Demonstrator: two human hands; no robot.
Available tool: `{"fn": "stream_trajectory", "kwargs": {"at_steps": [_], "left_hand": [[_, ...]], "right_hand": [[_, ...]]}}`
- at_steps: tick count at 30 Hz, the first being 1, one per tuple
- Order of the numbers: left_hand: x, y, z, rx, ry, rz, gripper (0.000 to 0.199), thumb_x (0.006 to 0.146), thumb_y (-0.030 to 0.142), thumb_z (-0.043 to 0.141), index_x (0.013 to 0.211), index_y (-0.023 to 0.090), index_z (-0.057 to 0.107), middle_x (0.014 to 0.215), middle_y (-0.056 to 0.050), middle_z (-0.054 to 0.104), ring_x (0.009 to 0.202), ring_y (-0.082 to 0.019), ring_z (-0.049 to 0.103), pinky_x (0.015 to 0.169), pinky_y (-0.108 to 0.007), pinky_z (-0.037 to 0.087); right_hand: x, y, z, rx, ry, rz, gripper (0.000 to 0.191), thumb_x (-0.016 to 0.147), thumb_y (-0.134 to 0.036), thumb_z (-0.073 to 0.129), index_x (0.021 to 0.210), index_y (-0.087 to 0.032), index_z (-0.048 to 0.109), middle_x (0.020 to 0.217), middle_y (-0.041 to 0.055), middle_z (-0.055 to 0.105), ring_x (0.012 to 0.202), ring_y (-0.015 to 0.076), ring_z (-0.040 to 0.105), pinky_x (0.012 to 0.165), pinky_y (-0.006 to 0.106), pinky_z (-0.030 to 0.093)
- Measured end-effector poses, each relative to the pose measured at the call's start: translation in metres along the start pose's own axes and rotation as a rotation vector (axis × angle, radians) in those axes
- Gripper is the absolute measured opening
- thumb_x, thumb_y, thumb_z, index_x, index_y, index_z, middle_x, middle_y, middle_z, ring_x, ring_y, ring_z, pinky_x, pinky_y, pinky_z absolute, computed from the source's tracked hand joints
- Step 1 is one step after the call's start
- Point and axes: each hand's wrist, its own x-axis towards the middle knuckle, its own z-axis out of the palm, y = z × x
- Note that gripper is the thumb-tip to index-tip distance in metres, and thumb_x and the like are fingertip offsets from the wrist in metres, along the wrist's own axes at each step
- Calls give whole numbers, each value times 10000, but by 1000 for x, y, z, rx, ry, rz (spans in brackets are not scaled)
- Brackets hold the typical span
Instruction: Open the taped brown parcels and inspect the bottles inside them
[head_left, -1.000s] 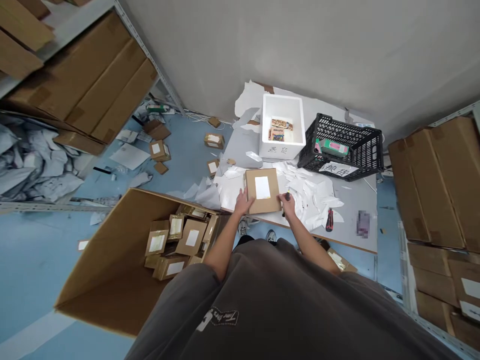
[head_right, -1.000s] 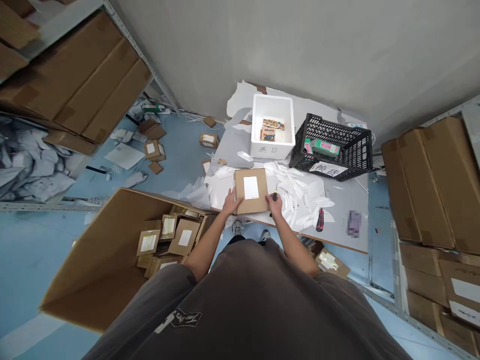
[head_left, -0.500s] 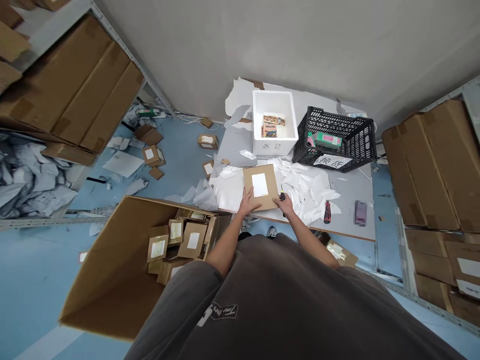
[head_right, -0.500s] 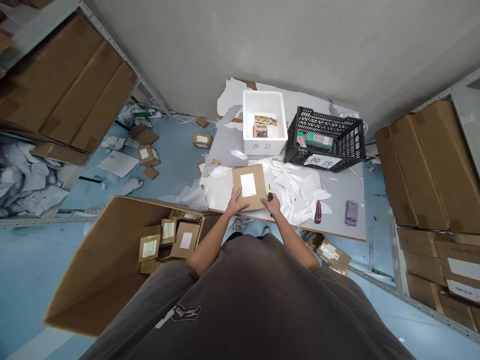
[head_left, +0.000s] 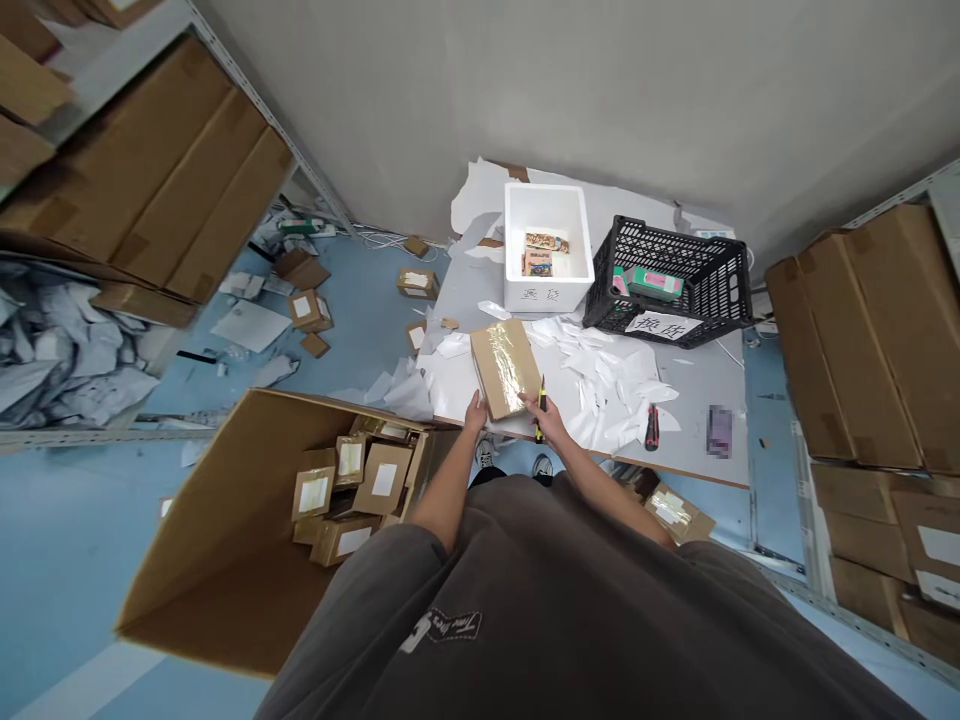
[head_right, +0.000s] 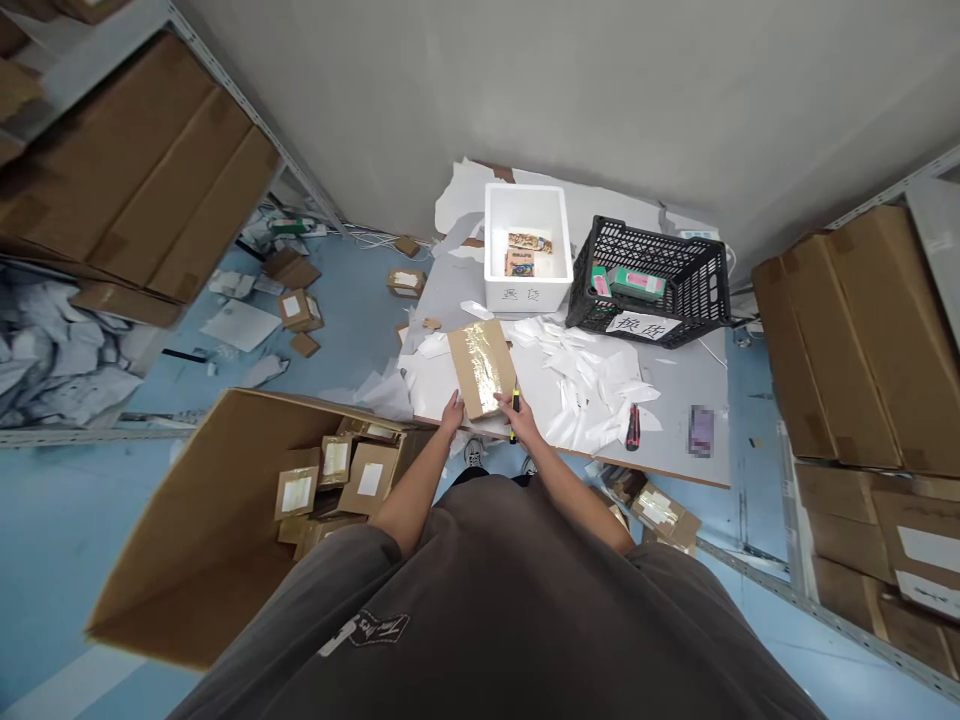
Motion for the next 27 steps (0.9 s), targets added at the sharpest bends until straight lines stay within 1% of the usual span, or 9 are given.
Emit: {"fn": "stream_trajectory", "kwargs": {"at_steps": [3,5,7,9,12,15,19,23,27], "left_hand": [[8,13,-23,49,59,22,782,1079,547,506,1723,115,399,1759,-202,430,1600,-326,479,1317,-472,383],[20,35,-45,166,62,178,784,1053,550,564,1731,191,403,1831,-141,303,1657,-299,385,1313,-436,390],[37,64,-67,355,1,382,965,946,614,720,1746,199,375,1872,-130,160,1717,-333,225,1360,-449,300],[55,96,-83,549,-118,494,1283,758,705,880,1778,196,293,1881,-146,78,1733,-402,96,1392,-499,196],[75,131,-86,763,-332,458,1596,497,781,987,1792,223,240,1872,-196,45,1714,-503,-31,1373,-642,118],[82,140,-71,809,-356,349,1650,426,828,984,1782,205,279,1858,-254,-6,1690,-547,-119,1344,-713,25],[77,125,-54,847,-304,338,1727,359,802,1014,1785,184,263,1854,-264,-15,1670,-530,-226,1327,-713,-81],[68,112,-42,845,-298,360,1767,365,803,1014,1791,136,212,1847,-277,-52,1666,-512,-260,1331,-694,-94],[65,111,-29,790,-304,310,1764,411,845,981,1792,108,170,1839,-301,-72,1657,-525,-271,1327,-713,-82]], "right_hand": [[6,-9,-9,66,-51,98,445,891,-640,766,1032,-263,577,1069,93,826,1040,269,793,715,307,610],[14,-21,-20,62,-65,164,419,953,-619,729,1105,-248,607,877,48,789,817,241,793,676,321,622],[22,-33,-31,7,-89,195,435,992,-629,698,1144,-227,632,706,-4,702,612,213,723,610,331,614],[29,-45,-38,-69,-113,201,473,994,-674,688,1139,-229,622,611,-45,625,488,197,637,534,335,586],[37,-61,-38,-180,-109,182,497,984,-721,677,1143,-268,548,591,-75,606,448,201,609,491,337,559],[46,-72,-29,-291,-69,159,434,1043,-675,587,1202,-282,497,604,-82,622,464,224,635,518,350,568],[70,-86,-9,-537,-69,82,317,1116,-534,472,1273,-267,538,698,-49,685,547,229,688,633,350,597],[106,-102,27,-928,-63,-68,305,1143,-405,469,1334,-220,618,1082,84,803,985,269,781,919,354,594],[134,-111,68,-1222,-89,-22,392,1154,-326,474,1478,-128,577,1358,210,750,1253,324,717,1059,391,535]]}}
